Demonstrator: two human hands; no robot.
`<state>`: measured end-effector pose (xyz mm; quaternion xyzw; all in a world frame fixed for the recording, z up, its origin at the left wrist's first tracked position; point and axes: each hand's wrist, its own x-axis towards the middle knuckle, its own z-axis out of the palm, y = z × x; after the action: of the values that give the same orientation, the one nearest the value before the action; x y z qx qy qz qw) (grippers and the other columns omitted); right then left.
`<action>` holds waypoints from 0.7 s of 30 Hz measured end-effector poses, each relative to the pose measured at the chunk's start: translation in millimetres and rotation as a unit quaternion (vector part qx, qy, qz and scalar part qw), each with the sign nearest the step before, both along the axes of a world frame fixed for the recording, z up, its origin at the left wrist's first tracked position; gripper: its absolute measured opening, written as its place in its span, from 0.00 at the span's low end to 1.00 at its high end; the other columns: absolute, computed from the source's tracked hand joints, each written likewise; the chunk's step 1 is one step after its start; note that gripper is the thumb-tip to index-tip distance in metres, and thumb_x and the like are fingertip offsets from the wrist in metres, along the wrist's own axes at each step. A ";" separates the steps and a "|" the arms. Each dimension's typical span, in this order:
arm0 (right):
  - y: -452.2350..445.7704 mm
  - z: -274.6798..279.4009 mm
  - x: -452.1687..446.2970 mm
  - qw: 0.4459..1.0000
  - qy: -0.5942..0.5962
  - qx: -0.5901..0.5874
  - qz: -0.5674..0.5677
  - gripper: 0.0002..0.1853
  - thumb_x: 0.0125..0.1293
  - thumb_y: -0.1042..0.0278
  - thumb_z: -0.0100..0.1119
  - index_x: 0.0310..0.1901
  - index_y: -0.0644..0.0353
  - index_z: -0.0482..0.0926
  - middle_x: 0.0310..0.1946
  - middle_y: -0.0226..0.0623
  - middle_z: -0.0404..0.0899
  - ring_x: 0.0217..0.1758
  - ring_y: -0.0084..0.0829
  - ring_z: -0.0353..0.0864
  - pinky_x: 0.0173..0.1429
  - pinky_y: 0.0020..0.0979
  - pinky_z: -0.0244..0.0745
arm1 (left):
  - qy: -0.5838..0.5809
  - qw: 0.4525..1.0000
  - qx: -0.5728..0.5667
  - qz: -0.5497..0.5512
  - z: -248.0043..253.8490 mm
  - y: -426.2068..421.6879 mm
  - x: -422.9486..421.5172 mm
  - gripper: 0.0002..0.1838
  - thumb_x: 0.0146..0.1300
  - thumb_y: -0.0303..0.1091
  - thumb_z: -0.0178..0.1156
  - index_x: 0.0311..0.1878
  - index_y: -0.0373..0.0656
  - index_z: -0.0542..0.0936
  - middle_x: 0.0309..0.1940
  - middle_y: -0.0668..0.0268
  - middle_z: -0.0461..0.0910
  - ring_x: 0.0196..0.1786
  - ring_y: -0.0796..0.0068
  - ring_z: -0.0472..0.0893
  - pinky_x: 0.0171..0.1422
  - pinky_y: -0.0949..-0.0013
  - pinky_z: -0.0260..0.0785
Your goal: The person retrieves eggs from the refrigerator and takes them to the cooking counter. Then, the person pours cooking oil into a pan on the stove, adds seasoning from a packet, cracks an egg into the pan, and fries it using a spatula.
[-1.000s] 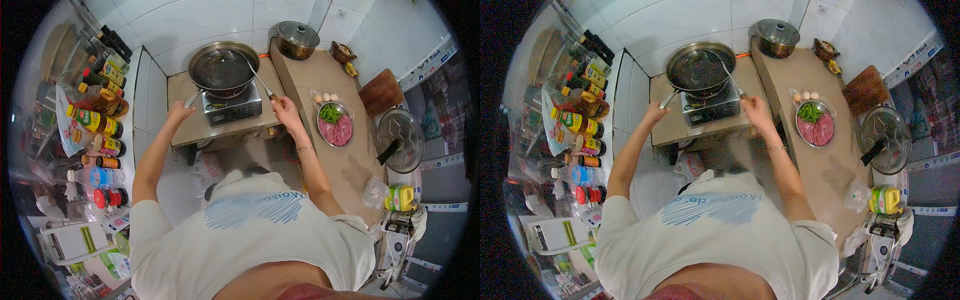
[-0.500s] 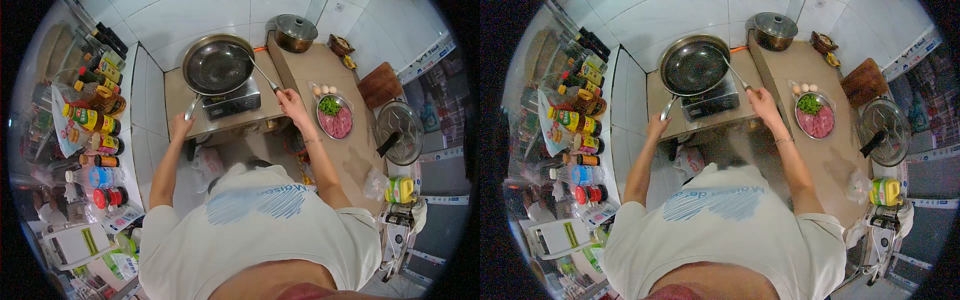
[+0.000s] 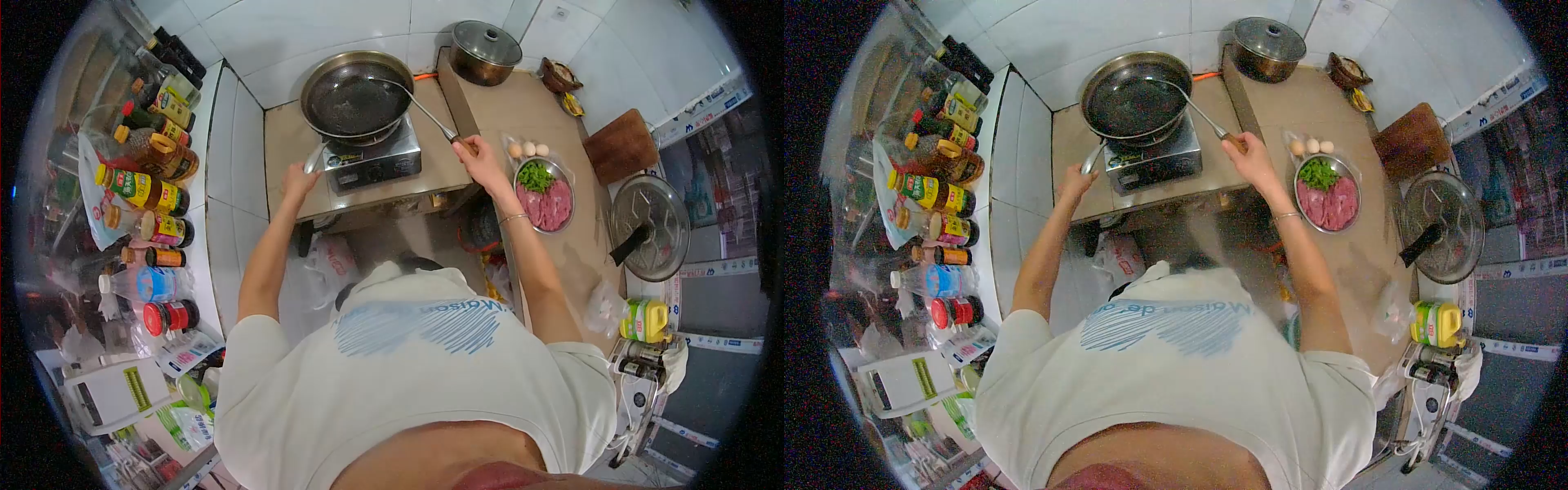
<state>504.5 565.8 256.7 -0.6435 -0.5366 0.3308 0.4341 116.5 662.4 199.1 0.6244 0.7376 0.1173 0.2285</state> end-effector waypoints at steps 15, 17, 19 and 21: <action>81.0 -15.1 70.9 0.948 -0.286 0.090 0.110 0.15 0.58 0.58 0.58 0.42 0.57 0.70 0.33 0.47 0.78 0.36 0.50 0.77 0.37 0.41 0.71 | 0.021 0.999 -0.010 -0.046 -2.0 28.2 -17.5 0.19 0.50 0.44 0.64 0.40 0.41 0.78 0.36 0.52 0.79 0.40 0.52 0.78 0.43 0.55 0.69; 93.8 -12.5 91.0 0.942 -0.276 0.119 0.147 0.16 0.58 0.59 0.59 0.44 0.56 0.71 0.35 0.46 0.78 0.38 0.50 0.77 0.38 0.42 0.71 | 0.048 0.994 0.018 -0.091 -4.6 29.8 -21.9 0.17 0.50 0.43 0.64 0.38 0.40 0.77 0.35 0.51 0.79 0.40 0.52 0.78 0.43 0.55 0.69; 107.1 -11.6 109.8 0.952 -0.238 0.096 0.169 0.17 0.58 0.59 0.59 0.46 0.55 0.71 0.36 0.46 0.78 0.39 0.50 0.77 0.39 0.42 0.71 | 0.038 0.995 0.003 -0.090 -6.2 31.7 -26.9 0.18 0.50 0.44 0.64 0.38 0.40 0.77 0.34 0.51 0.79 0.40 0.52 0.78 0.42 0.56 0.69; 121.3 -12.3 126.0 0.932 -0.302 0.109 0.170 0.17 0.57 0.61 0.60 0.46 0.55 0.71 0.37 0.45 0.78 0.40 0.49 0.77 0.39 0.42 0.71 | 0.029 0.996 -0.010 -0.087 -7.3 33.3 -30.0 0.19 0.49 0.44 0.65 0.38 0.41 0.77 0.34 0.51 0.79 0.39 0.52 0.78 0.42 0.56 0.69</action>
<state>630.5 687.1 244.4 -0.5608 -0.7768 0.1293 0.2558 86.5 695.7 191.8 0.6871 0.6878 0.0714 0.2229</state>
